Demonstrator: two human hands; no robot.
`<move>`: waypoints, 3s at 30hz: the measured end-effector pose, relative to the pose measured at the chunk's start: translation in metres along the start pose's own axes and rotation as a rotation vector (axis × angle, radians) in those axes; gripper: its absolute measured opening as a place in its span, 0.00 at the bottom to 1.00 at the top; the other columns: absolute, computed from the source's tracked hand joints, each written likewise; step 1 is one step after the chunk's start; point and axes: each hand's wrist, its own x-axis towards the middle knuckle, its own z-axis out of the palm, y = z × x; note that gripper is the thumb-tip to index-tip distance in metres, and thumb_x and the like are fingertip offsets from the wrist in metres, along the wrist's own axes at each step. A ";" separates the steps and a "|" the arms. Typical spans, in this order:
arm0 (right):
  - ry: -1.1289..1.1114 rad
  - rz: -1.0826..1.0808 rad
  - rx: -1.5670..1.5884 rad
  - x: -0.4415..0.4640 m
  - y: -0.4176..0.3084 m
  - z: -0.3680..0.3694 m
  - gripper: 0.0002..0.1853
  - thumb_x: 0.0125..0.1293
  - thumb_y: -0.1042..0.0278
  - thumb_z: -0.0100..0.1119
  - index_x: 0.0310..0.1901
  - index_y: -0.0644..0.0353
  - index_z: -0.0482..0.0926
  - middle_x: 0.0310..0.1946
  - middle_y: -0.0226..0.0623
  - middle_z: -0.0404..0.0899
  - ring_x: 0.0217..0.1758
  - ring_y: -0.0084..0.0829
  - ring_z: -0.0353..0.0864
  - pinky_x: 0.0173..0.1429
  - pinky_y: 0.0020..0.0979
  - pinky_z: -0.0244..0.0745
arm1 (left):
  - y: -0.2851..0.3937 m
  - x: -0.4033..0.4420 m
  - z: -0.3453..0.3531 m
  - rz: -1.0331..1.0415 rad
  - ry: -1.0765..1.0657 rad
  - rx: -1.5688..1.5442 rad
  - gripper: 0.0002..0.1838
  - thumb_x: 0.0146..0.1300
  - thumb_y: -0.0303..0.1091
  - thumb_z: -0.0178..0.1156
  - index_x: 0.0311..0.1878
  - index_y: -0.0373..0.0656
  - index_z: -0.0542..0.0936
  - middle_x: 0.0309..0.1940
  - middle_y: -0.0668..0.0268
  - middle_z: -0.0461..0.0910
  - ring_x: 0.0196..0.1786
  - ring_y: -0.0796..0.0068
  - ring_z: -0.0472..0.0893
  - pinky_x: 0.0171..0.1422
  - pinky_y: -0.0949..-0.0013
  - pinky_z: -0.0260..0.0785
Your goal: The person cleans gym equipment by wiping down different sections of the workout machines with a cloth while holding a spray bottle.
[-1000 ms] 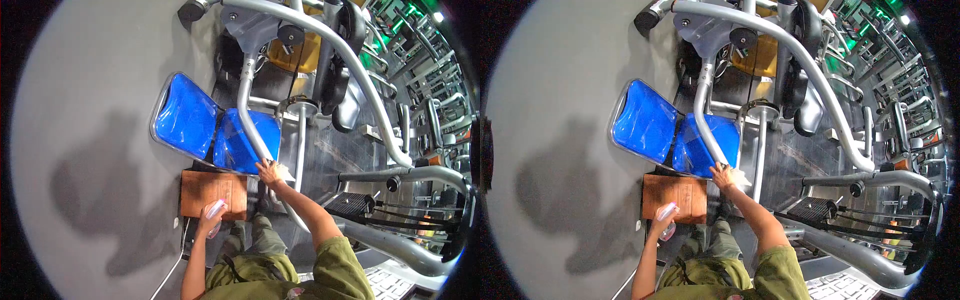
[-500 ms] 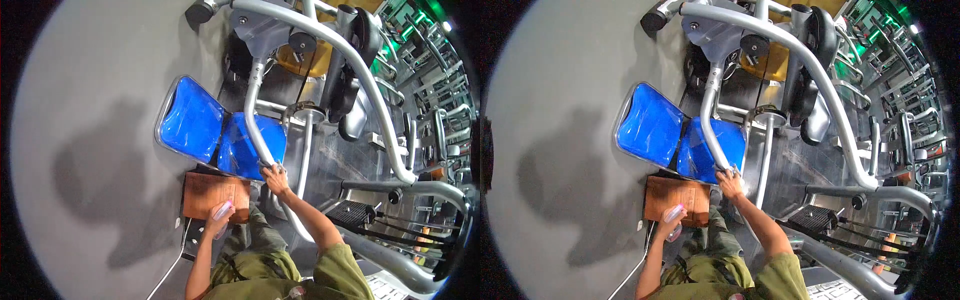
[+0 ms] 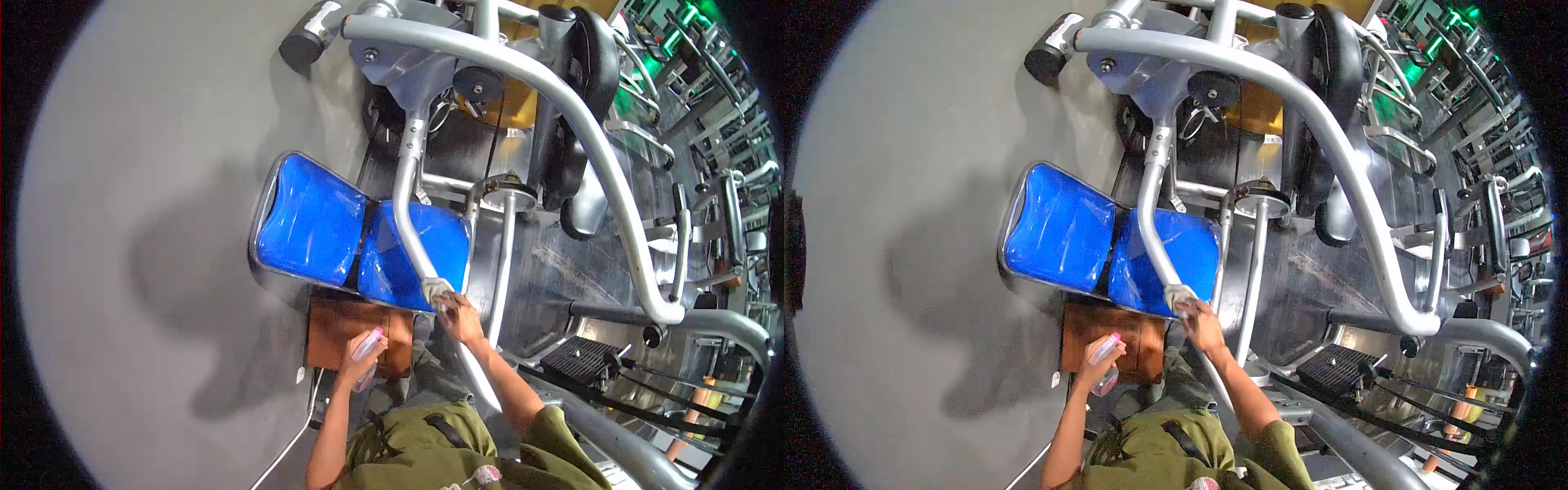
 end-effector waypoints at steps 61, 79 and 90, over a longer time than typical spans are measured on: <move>-0.100 -0.159 -0.351 0.038 0.006 0.016 0.31 0.66 0.64 0.59 0.71 0.38 0.68 0.71 0.29 0.68 0.77 0.45 0.58 0.69 0.38 0.72 | 0.019 0.051 -0.003 -0.062 -0.067 0.087 0.11 0.66 0.34 0.65 0.46 0.37 0.82 0.38 0.66 0.84 0.35 0.81 0.82 0.33 0.75 0.72; -0.446 -0.417 -0.962 0.106 -0.009 0.078 0.18 0.61 0.67 0.57 0.53 0.56 0.83 0.58 0.38 0.76 0.68 0.46 0.65 0.48 0.46 0.80 | -0.014 -0.001 -0.019 -0.043 0.111 -0.189 0.12 0.67 0.36 0.65 0.47 0.39 0.81 0.44 0.67 0.83 0.43 0.80 0.82 0.37 0.76 0.72; -0.545 -0.557 -1.238 0.124 -0.028 0.100 0.17 0.69 0.61 0.50 0.51 0.56 0.84 0.57 0.45 0.79 0.67 0.56 0.70 0.50 0.55 0.78 | -0.033 -0.017 -0.034 -0.019 0.192 -0.165 0.11 0.67 0.34 0.64 0.48 0.39 0.81 0.44 0.67 0.83 0.43 0.80 0.83 0.36 0.76 0.72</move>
